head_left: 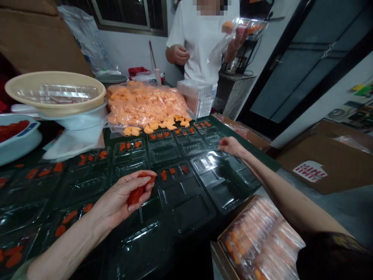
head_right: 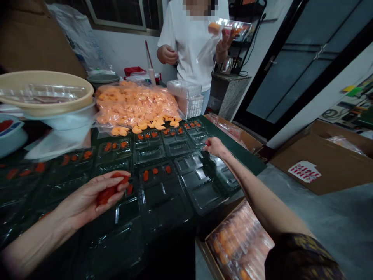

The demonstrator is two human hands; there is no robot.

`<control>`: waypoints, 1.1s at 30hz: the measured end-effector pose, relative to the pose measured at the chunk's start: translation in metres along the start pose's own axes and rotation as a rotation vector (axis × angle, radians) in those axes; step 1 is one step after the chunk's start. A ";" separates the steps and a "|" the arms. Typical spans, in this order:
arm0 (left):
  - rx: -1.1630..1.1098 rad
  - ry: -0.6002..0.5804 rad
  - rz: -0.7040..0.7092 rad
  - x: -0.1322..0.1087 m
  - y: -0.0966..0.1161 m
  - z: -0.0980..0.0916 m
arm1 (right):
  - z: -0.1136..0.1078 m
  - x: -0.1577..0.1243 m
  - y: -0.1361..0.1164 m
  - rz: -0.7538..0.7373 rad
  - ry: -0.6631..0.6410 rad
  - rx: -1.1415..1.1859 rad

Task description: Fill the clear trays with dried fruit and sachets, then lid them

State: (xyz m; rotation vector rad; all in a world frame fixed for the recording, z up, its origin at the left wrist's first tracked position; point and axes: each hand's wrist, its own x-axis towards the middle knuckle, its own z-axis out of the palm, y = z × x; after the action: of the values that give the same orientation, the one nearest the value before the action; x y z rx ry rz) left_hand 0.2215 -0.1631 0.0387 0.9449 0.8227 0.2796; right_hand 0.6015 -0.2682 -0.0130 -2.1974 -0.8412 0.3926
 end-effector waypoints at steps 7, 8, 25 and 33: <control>-0.013 0.073 -0.032 0.000 0.000 -0.005 | -0.017 -0.005 0.005 0.013 0.033 -0.116; -0.017 0.080 -0.039 0.001 0.000 -0.004 | -0.017 -0.007 0.005 0.022 0.037 -0.114; -0.016 0.051 -0.035 0.001 -0.003 0.002 | -0.029 -0.021 0.005 0.028 0.062 0.288; -0.027 0.080 -0.045 0.002 -0.003 0.006 | -0.002 -0.017 0.015 0.001 0.075 0.069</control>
State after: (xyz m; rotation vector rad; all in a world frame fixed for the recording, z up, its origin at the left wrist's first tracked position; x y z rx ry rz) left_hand 0.2272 -0.1675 0.0374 0.8930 0.9101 0.2904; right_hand 0.5965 -0.2887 -0.0228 -2.1352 -0.7744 0.3324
